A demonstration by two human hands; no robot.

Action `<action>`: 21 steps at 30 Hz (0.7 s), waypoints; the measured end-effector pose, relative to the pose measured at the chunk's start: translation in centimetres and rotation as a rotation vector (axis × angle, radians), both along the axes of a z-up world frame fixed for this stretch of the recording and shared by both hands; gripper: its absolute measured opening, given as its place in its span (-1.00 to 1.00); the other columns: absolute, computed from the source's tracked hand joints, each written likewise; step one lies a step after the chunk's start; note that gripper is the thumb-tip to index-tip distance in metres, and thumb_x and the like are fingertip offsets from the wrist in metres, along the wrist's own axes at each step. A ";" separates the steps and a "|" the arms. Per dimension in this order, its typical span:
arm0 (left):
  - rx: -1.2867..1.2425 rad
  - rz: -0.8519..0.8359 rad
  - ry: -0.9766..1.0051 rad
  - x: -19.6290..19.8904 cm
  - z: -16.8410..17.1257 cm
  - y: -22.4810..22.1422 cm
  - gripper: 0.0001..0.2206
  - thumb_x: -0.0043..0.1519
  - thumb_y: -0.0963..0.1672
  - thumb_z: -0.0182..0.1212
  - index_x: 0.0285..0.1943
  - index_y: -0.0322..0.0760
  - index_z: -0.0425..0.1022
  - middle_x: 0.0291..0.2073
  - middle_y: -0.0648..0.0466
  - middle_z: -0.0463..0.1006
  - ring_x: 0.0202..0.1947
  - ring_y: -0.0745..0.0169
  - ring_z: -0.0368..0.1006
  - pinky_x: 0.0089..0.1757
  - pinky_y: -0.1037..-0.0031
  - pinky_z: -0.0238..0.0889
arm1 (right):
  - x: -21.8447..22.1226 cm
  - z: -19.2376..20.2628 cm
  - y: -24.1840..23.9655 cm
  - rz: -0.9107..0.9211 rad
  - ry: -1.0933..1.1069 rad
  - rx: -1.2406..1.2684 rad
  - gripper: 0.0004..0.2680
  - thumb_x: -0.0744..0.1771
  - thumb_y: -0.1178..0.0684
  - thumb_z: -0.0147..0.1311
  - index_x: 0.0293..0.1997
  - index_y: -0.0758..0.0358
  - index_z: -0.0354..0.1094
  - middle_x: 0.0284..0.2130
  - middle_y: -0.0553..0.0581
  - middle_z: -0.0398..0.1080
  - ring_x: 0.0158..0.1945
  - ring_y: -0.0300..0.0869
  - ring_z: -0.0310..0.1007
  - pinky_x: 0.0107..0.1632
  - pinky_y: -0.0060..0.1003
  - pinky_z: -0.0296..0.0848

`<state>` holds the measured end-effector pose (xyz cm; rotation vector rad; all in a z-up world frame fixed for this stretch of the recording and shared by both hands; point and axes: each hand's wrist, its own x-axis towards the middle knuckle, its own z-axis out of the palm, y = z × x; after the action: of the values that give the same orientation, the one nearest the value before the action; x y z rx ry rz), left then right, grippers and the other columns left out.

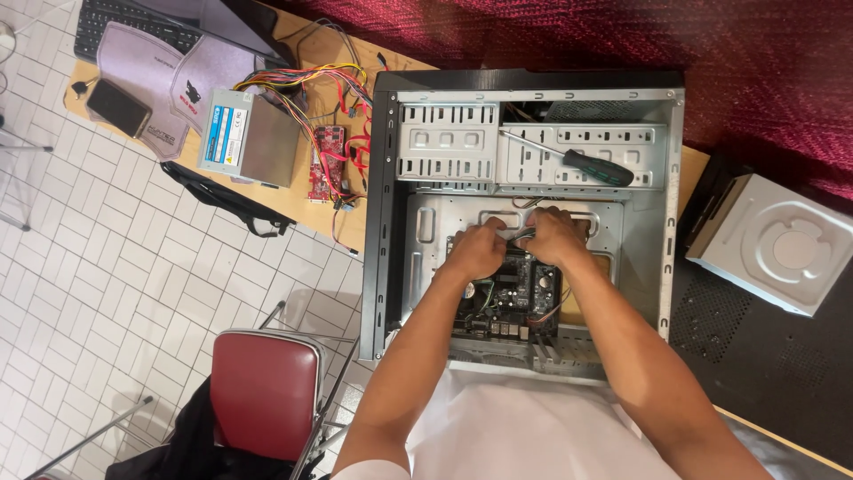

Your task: Connecting small internal cables and wires to the motherboard headers inside a computer case.

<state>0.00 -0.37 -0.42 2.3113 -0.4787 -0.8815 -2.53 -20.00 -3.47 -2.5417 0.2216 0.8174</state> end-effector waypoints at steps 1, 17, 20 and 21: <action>0.001 0.000 -0.002 -0.1 0.0 0.0 -0.60 0.23 -0.10 0.03 0.28 -0.19 0.39 -0.17 0.13 0.71 0.04 -0.13 0.56 0.14 -0.09 0.27 | 0.0 -0.5 0.0 0.000 -0.002 0.001 -0.67 0.23 -0.17 0.26 0.02 0.09 0.43 -0.04 0.28 0.45 0.18 0.23 0.39 0.10 0.25 0.27; -0.047 0.014 -0.023 -0.3 1.1 -0.1 -0.60 0.24 -0.13 0.02 0.28 -0.27 0.38 -0.10 0.01 0.69 0.07 -0.19 0.53 0.15 -0.17 0.27 | 0.4 -0.5 0.0 -0.026 0.005 0.026 -0.66 0.24 -0.18 0.24 0.04 0.08 0.43 -0.05 0.25 0.46 0.17 0.23 0.40 0.09 0.32 0.26; -0.029 0.004 -0.027 -0.4 0.2 -0.1 -0.60 0.24 -0.12 0.01 0.29 -0.25 0.37 -0.08 0.03 0.69 0.08 -0.17 0.53 0.14 -0.18 0.28 | 0.4 -0.4 0.0 -0.017 0.009 0.010 -0.67 0.24 -0.19 0.25 0.03 0.07 0.43 -0.05 0.24 0.47 0.17 0.22 0.41 0.09 0.33 0.25; -0.027 -0.002 -0.029 -0.4 -0.1 0.0 -0.60 0.24 -0.11 0.00 0.29 -0.23 0.36 -0.07 0.04 0.68 0.08 -0.17 0.53 0.13 -0.20 0.28 | 0.4 -0.3 0.0 -0.012 0.008 0.002 -0.67 0.24 -0.19 0.25 0.02 0.07 0.44 -0.05 0.24 0.48 0.18 0.23 0.41 0.08 0.32 0.26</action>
<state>-0.39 -0.41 -0.56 2.3028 -0.5025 -0.8383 -2.12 -19.99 -3.73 -2.5329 0.2383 0.8226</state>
